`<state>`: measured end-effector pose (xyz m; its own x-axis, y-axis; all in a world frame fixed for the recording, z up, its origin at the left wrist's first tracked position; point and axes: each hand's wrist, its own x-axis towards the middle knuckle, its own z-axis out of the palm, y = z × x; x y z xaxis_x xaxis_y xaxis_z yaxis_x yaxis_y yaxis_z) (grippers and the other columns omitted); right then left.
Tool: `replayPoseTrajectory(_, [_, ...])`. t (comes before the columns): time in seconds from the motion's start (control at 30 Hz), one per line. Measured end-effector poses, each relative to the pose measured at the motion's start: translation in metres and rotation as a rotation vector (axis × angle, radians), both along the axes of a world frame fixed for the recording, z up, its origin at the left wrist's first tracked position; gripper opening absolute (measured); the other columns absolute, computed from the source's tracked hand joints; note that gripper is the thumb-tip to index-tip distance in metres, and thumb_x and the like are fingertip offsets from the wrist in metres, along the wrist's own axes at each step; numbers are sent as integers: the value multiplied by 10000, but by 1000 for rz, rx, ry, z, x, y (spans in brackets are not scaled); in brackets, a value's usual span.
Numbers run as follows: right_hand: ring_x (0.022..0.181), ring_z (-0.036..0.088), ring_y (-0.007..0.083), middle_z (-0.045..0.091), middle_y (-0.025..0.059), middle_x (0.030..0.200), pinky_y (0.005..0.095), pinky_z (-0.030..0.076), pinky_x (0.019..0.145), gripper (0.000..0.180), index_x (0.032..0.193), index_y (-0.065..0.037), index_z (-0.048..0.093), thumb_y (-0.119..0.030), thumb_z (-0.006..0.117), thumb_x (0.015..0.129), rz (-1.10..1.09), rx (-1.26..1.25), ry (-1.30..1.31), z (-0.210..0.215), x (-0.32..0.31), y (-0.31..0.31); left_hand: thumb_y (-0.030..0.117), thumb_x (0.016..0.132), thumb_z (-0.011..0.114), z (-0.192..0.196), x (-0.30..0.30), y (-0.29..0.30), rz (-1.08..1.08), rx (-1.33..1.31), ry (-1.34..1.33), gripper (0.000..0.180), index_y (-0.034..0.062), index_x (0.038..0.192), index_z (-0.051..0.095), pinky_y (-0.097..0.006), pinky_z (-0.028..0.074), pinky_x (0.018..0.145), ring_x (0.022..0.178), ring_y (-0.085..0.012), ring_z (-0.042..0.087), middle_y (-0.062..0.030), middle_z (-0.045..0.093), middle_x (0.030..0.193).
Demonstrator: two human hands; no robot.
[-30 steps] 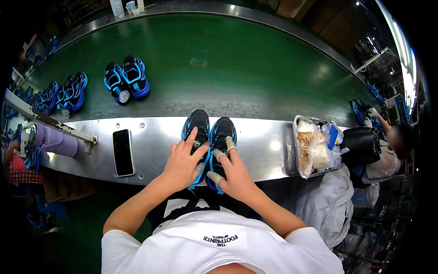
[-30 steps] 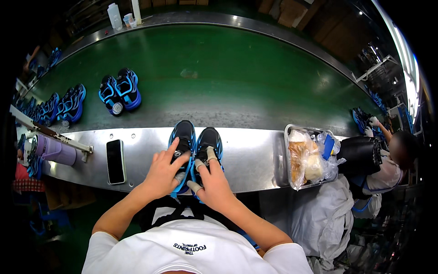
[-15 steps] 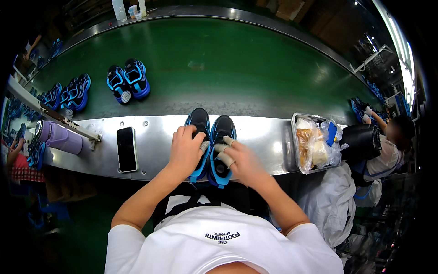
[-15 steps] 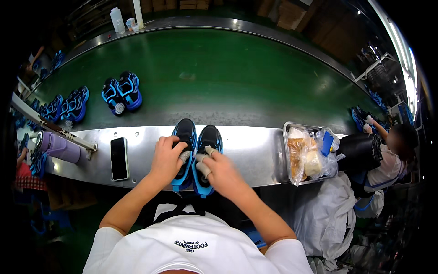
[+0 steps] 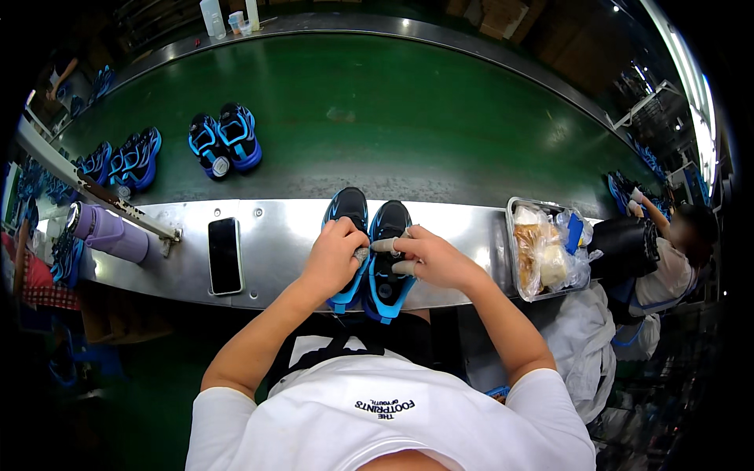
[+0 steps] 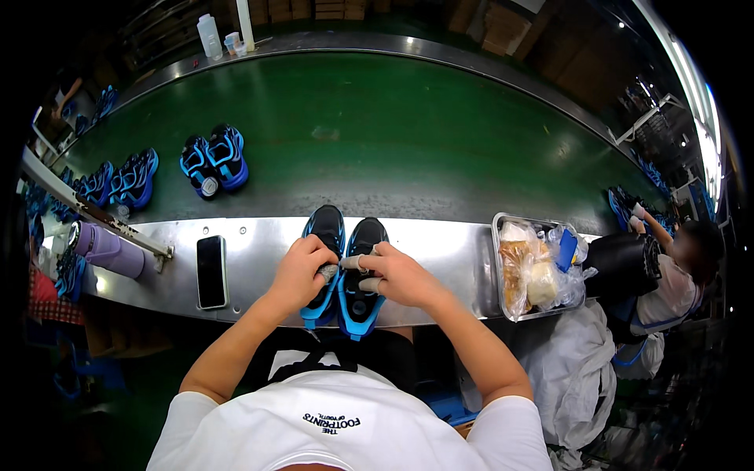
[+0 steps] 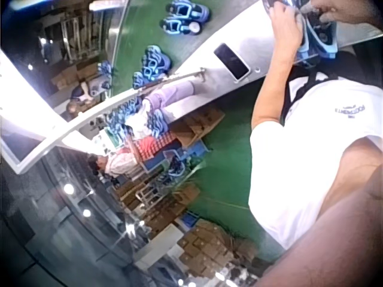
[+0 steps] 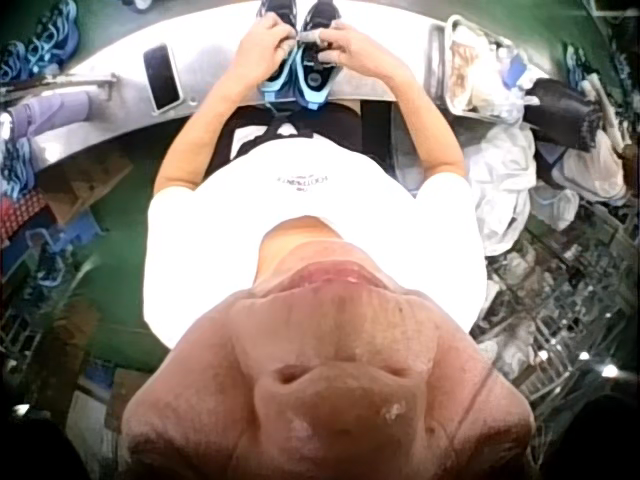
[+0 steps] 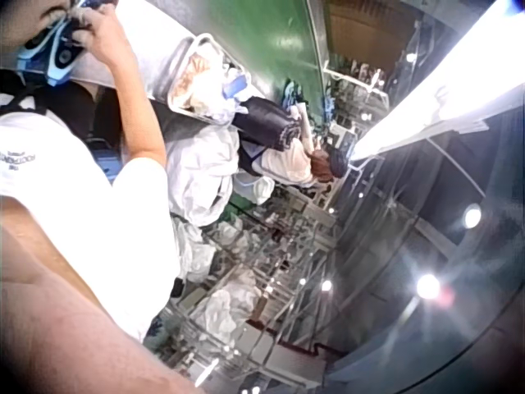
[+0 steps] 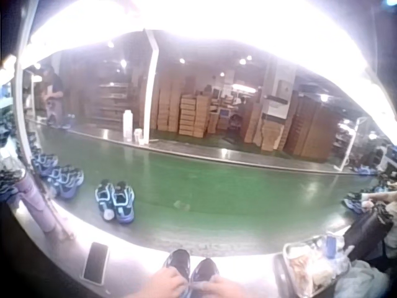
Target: The person picks up pairs of shoes from a conveyor belt, wipes the soles and sides with a cloth, and places them into a metal tray or back onto the belt.
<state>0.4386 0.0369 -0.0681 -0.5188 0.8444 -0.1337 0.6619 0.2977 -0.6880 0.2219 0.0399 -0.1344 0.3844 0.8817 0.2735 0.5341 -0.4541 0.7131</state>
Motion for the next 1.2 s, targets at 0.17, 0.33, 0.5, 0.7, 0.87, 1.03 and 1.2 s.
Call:
replayPoseTrajectory(0.17, [813,575,234,559,94,862,356,489,741,358,1149,-178,702,-149,736,793,-30,56,-142,-13,0,-3,-44,690,637,-5,8,-5,196,-5,-90,311,62,981,661,-381,477,777,905,-302,559,-97,571,926])
replayPoseTrajectory(0.33, [830,575,257,582,87,836,373,489,750,338,1102,-122,709,-153,751,769,-57,22,-110,-1,3,3,-52,696,619,-3,-8,7,-17,-154,-152,383,62,1060,658,-335,472,706,783,-240,565,-89,578,891])
replayPoseTrajectory(0.5, [855,575,281,582,102,880,375,479,776,300,1040,-100,692,-183,761,761,99,106,72,-26,10,4,-36,703,642,-1,-3,5,88,-173,-117,417,75,1105,658,-296,466,666,707,-187,537,-70,598,904])
replayPoseTrajectory(0.7, [861,573,266,614,97,911,363,477,790,392,1152,-116,668,-127,754,770,-40,15,63,-11,9,2,-35,722,655,-4,-3,9,21,-399,-291,420,73,1129,651,-283,459,665,711,-166,524,-57,612,911])
replayPoseTrajectory(0.87, [843,550,183,632,31,912,317,467,766,566,1312,-192,613,-116,758,770,-33,82,7,-23,9,-6,-23,743,655,1,-6,12,-66,-334,-207,394,59,1129,643,-262,458,692,726,-129,509,-40,622,963])
replayPoseTrajectory(1.03, [790,525,156,601,32,832,295,458,719,506,1248,-191,658,-148,779,759,-181,-139,154,-7,7,-6,-11,731,650,11,-1,11,74,-311,-114,424,70,1146,630,-290,478,708,742,-167,545,-59,613,904])
replayPoseTrajectory(1.2, [707,430,116,569,-8,843,259,435,677,615,1346,-216,590,-116,773,767,-124,87,48,-23,13,-9,-16,727,671,-5,-3,17,-56,-462,-327,347,58,1065,636,-273,455,665,713,-142,512,-28,566,882])
